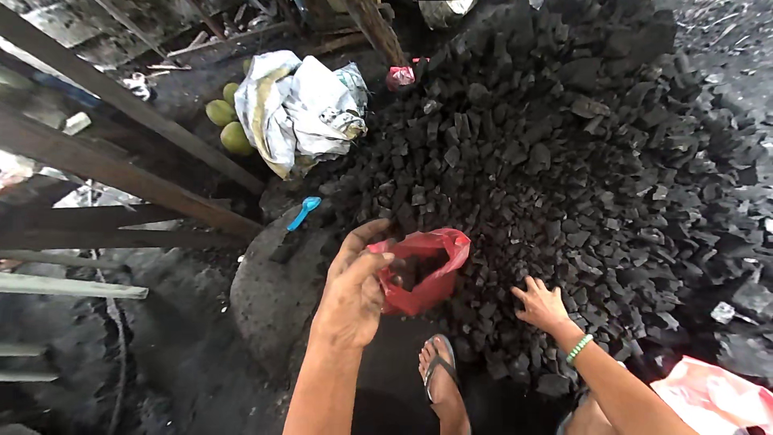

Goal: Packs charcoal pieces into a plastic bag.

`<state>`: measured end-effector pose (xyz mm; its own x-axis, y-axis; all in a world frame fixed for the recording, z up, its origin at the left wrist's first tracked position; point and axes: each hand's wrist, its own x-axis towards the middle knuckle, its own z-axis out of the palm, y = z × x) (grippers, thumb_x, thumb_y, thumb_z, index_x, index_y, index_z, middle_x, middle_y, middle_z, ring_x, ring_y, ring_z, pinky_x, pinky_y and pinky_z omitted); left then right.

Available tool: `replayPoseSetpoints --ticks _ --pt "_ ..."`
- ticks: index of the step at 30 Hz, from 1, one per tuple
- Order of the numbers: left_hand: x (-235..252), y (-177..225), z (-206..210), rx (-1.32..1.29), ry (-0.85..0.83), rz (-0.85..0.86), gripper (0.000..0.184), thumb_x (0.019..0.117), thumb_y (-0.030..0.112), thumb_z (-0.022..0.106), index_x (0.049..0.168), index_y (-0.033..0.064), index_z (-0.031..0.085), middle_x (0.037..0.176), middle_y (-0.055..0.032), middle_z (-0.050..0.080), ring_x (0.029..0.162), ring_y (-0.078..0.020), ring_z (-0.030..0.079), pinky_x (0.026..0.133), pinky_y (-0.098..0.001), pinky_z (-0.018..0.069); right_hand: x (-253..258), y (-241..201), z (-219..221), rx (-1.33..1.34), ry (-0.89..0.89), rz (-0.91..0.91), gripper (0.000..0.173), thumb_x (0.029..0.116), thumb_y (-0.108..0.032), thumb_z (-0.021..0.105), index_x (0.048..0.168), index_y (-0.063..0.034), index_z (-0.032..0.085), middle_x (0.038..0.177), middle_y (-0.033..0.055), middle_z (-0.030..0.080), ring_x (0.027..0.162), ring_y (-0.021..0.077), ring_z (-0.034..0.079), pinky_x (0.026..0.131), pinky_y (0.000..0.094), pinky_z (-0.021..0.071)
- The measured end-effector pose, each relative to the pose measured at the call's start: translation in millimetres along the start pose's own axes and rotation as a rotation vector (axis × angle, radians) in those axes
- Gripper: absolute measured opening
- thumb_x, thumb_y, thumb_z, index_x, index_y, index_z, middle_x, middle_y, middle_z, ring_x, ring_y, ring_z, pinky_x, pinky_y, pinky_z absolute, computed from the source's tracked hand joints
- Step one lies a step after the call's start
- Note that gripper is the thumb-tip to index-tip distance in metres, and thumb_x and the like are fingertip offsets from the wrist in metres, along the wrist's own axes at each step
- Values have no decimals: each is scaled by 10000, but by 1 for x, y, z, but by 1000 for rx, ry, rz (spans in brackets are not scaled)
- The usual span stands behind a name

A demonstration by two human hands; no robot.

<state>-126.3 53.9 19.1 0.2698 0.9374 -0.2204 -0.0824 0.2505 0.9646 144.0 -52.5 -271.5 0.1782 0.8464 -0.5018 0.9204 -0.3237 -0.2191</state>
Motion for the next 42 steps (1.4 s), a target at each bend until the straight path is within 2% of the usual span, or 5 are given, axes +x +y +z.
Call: replayPoseSetpoints --ticks 21,27,32,37,42 --pt "2 -9 31 29 -255 -152 462 923 128 482 1382 141 532 1034 -65 645 688 -83 619 588 -210 533 -37 -57 -120 1614 339 -420 309 862 -8 599 1143 -138 592 1010 16 707 789 114 684 644 308 601" --pt "2 -9 31 -40 -196 -172 434 939 114 468 1369 134 523 987 -72 658 676 -92 637 565 -215 540 -32 -117 -148 646 171 -763 345 904 -36 724 1246 -81 735 1340 171 646 1255 312 605 1072 521 474" --pt "2 -7 20 -90 -183 -138 460 912 140 471 1370 147 517 1016 -70 658 692 -105 646 577 -230 555 8 -16 -151 640 575 -248 216 969 -69 649 1152 25 713 1191 248 674 1095 393 666 948 583 533" --pt "1 -6 17 -63 -172 -97 472 884 144 498 1354 133 533 1011 -69 676 699 -98 659 597 -231 567 28 64 -72 185 333 116 843 838 -247 858 1569 -194 443 1722 170 94 1523 584 32 972 930 184" --pt "0 -6 9 -16 -155 -59 473 870 168 542 1343 147 540 1026 -54 682 715 -97 669 596 -230 574 -12 73 -18 143 433 149 824 885 -218 810 1595 -247 392 1673 242 223 1468 624 204 903 780 459"
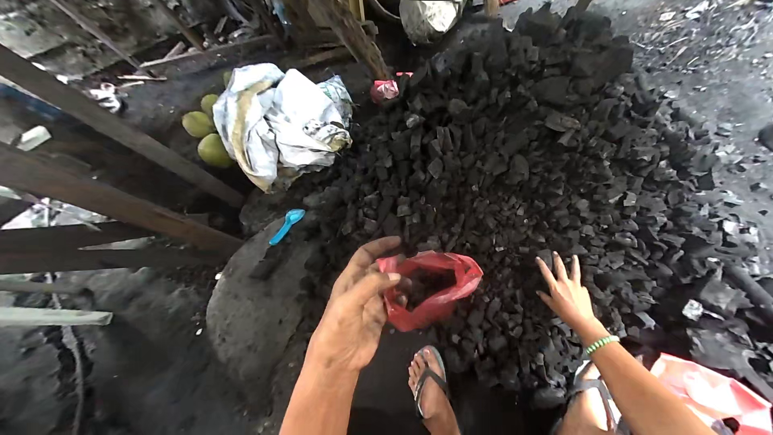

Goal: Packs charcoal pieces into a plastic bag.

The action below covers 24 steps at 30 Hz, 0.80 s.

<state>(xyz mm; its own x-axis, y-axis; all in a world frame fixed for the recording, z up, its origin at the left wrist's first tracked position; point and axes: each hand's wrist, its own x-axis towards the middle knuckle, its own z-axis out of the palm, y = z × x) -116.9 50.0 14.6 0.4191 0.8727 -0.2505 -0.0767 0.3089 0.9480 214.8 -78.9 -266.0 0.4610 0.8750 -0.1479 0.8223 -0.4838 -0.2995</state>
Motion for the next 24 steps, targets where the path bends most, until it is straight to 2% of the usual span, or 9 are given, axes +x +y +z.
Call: replayPoseSetpoints --ticks 4,7,9,14,17,19,22,23,24 --pt "0 1 -2 12 12 10 454 892 168 502 1344 151 537 1030 -50 681 702 -96 667 573 -233 570 -20 5 0 58 -52 -8 730 883 -121 779 1543 -221 484 1505 329 451 1307 639 437 894 770 454" --pt "-2 2 -3 7 20 8 439 910 154 465 1344 148 530 1012 -49 680 691 -94 670 561 -228 569 -6 0 -8 87 -161 93 783 893 -136 788 1575 -259 424 1531 310 418 1281 612 470 902 735 481" --pt "-2 3 -2 -5 33 -1 440 912 142 453 1346 142 529 991 -53 677 665 -94 661 547 -220 560 4 -10 -10 149 -149 164 838 860 -87 812 1577 -265 414 1533 332 387 1260 627 473 891 738 488" --pt "2 2 2 -44 7 -22 433 920 139 454 1347 130 526 985 -64 666 669 -99 651 562 -229 562 11 -18 -7 311 -79 232 677 853 -34 787 1477 -130 541 1480 360 419 1176 597 551 922 719 484" --pt "2 -1 11 -22 -19 -42 432 918 114 463 1345 112 527 1005 -60 664 684 -91 646 577 -220 555 14 -16 -20 601 -75 249 638 844 -38 817 1429 -58 562 1432 379 462 1225 581 529 972 724 443" --pt "3 -5 20 13 -47 -49 425 920 95 472 1340 105 533 1000 -53 662 693 -87 636 591 -218 548 9 -26 -43 889 -89 232 623 847 31 770 1421 -35 536 1376 323 542 1180 477 579 933 646 492" --pt "5 -13 29 27 -120 -64 440 902 84 513 1340 109 547 992 -55 656 702 -97 630 603 -235 548 0 -52 -84 1300 -254 137 618 902 38 647 1462 -124 442 1298 142 596 975 238 640 788 419 568" --pt "6 -15 31 29 -153 -77 455 904 91 516 1358 118 536 998 -55 655 713 -100 630 612 -241 548 0 -58 -93 1421 -313 55 632 846 -12 660 1426 -161 457 1216 73 634 905 178 673 735 358 598" --pt "7 -17 33 17 -179 -92 470 901 92 520 1370 122 523 998 -54 661 720 -100 637 617 -241 552 0 -68 -100 1511 -371 -43 664 751 -85 723 1366 -198 499 1140 16 685 850 137 707 695 318 623"
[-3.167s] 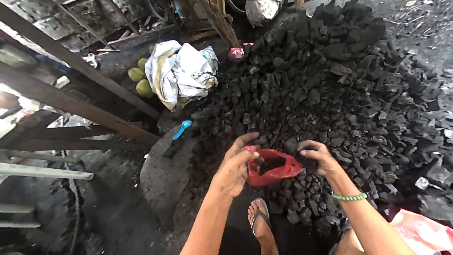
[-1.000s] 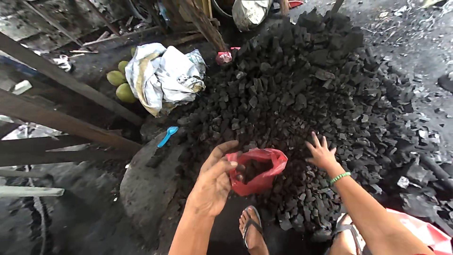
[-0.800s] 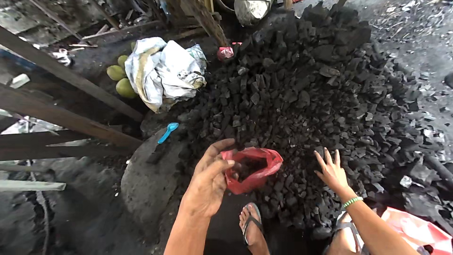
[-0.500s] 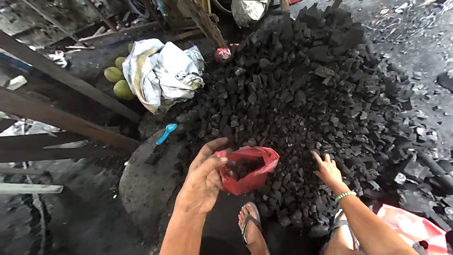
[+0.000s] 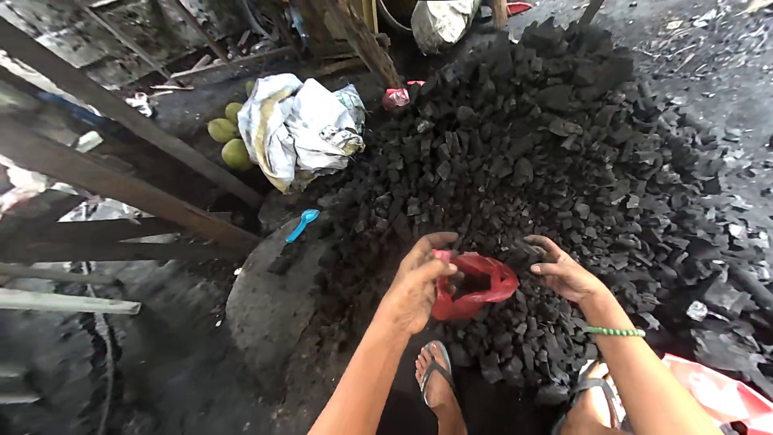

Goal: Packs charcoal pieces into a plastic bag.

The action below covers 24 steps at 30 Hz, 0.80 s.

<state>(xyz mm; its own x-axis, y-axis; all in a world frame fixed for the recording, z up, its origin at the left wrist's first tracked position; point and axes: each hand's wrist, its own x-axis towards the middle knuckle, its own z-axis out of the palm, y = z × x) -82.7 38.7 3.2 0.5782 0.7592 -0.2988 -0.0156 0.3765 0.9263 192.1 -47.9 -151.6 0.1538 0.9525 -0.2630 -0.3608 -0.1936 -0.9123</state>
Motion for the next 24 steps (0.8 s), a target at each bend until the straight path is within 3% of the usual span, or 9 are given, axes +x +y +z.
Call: replayPoseSetpoints --ticks 3,6,8,10,12,14,18,20,24 --pt "8 -5 1 -35 -32 -36 493 886 94 511 1378 128 500 1019 -54 662 718 -97 647 608 -233 555 4 -15 41 -134 -323 -61 666 663 -206 842 1282 -174 595 1106 -17 724 909 95 701 741 295 609" --pt "19 -16 1 42 -9 -69 464 929 97 484 1392 114 493 984 -63 652 687 -99 629 596 -238 541 24 0 86 -649 -350 -78 533 820 -70 784 1334 -75 640 1261 147 662 1112 258 645 955 466 542" --pt "27 -27 1 139 19 -123 426 959 87 502 1384 112 504 962 -68 629 679 -115 606 592 -258 527 33 27 112 -1093 -233 -15 476 913 -186 773 1371 -136 654 1417 257 553 1262 466 550 1003 662 461" --pt "33 -34 0 210 51 -173 415 969 87 524 1383 112 516 965 -88 624 706 -144 605 617 -292 526 37 39 130 -1305 -258 173 486 987 -253 686 1460 -215 583 1541 264 429 1370 547 413 1012 745 390" --pt "37 -31 -2 211 76 -217 418 979 63 510 1395 102 500 1049 -116 611 761 -172 603 651 -315 518 35 34 134 -1362 -372 265 520 1018 -194 620 1519 -287 513 1628 208 337 1398 538 394 1030 732 393" --pt "38 -28 -2 178 98 -237 418 981 57 497 1397 103 492 1052 -112 616 753 -161 604 644 -300 517 26 27 116 -1295 -392 116 475 1012 -164 621 1475 -261 576 1567 198 447 1340 485 498 1044 689 420" --pt "33 -17 -4 37 105 -188 398 998 73 451 1393 110 486 899 -64 618 658 -120 604 577 -251 520 7 21 53 -649 151 -177 275 1056 -104 528 1264 7 668 1208 177 704 1085 286 692 976 518 544" --pt "27 -4 -7 -29 110 -111 395 1011 92 396 1396 123 477 892 -46 626 662 -109 616 580 -246 530 6 38 21 -672 425 -70 288 1031 -109 587 1288 16 626 1223 252 668 1067 395 676 921 601 532" --pt "20 13 -16 -124 128 59 393 981 119 367 1349 146 502 938 -36 655 685 -108 644 590 -245 552 22 99 -6 -1090 284 237 688 916 -208 781 1533 -144 483 1528 365 379 1288 620 463 961 759 442"
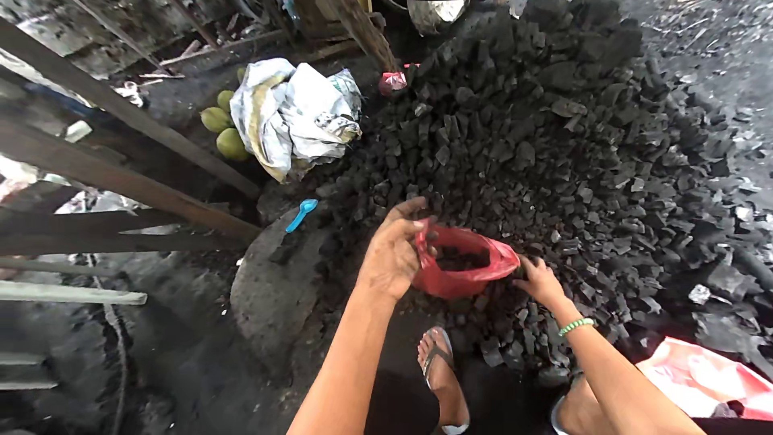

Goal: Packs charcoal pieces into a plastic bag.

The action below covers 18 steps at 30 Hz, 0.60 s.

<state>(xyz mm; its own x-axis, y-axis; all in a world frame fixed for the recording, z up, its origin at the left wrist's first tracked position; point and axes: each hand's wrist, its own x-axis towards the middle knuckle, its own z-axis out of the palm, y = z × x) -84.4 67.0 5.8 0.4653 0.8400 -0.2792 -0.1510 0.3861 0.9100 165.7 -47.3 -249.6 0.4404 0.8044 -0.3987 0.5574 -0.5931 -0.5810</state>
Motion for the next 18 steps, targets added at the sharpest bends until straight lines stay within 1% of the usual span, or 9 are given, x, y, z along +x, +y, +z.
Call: replayPoseSetpoints --ticks 2,5,9,10,12,14,15,16,18 --pt "-3 2 -2 5 7 30 404 954 121 396 1344 152 498 950 -32 659 693 -98 650 594 -236 557 -2 -12 19 -176 -33 -10 638 952 -164 728 1539 -220 483 1537 347 377 1311 615 442 932 724 478" --pt "-3 2 -1 94 31 37 442 935 92 438 1374 128 480 968 -36 636 698 -91 637 598 -223 545 0 -22 21 -245 -51 -69 569 934 -94 740 1470 -163 563 1440 313 500 1287 593 471 920 706 496" --pt "-1 4 -6 202 28 24 479 919 93 466 1397 128 478 1078 -57 621 749 -99 634 623 -232 540 8 -10 -4 185 49 -25 594 903 -176 801 1413 4 557 1320 366 581 1193 580 570 971 757 433" --pt "-1 4 -6 211 21 15 481 918 94 468 1397 131 478 1092 -61 620 756 -103 636 623 -235 540 6 -13 -12 355 92 3 591 902 -167 802 1404 11 547 1292 348 605 1165 535 601 967 715 458" --pt "-2 3 -6 220 -7 -10 485 926 89 470 1409 126 478 1108 -80 617 764 -122 639 623 -249 543 -5 -33 -28 782 124 4 543 936 -85 737 1418 -23 495 1254 220 628 1051 315 652 894 505 554" --pt "-3 2 -3 228 -51 -38 499 917 93 479 1416 121 474 1103 -87 623 761 -125 634 622 -255 539 -24 -64 -43 1154 68 -116 462 962 -41 645 1386 -104 473 1136 56 638 914 144 675 790 342 598" --pt "-3 0 -2 227 -80 -47 492 921 97 480 1413 119 469 1072 -75 626 751 -114 632 617 -246 538 -32 -80 -46 1240 19 -224 460 910 -50 646 1339 -128 500 1083 9 674 884 112 699 769 311 621" --pt "-3 -2 -1 224 -105 -59 489 924 101 477 1413 116 466 1047 -67 631 743 -108 632 618 -243 536 -40 -96 -48 1223 -43 -337 494 847 -81 684 1312 -131 525 1062 -13 701 893 97 708 783 299 625" --pt "-4 -7 2 219 -141 -88 499 919 103 475 1418 112 461 1003 -56 637 726 -102 636 617 -237 539 -53 -121 -47 906 -117 -522 543 800 -104 754 1314 -72 580 1095 24 714 967 117 700 862 325 606"
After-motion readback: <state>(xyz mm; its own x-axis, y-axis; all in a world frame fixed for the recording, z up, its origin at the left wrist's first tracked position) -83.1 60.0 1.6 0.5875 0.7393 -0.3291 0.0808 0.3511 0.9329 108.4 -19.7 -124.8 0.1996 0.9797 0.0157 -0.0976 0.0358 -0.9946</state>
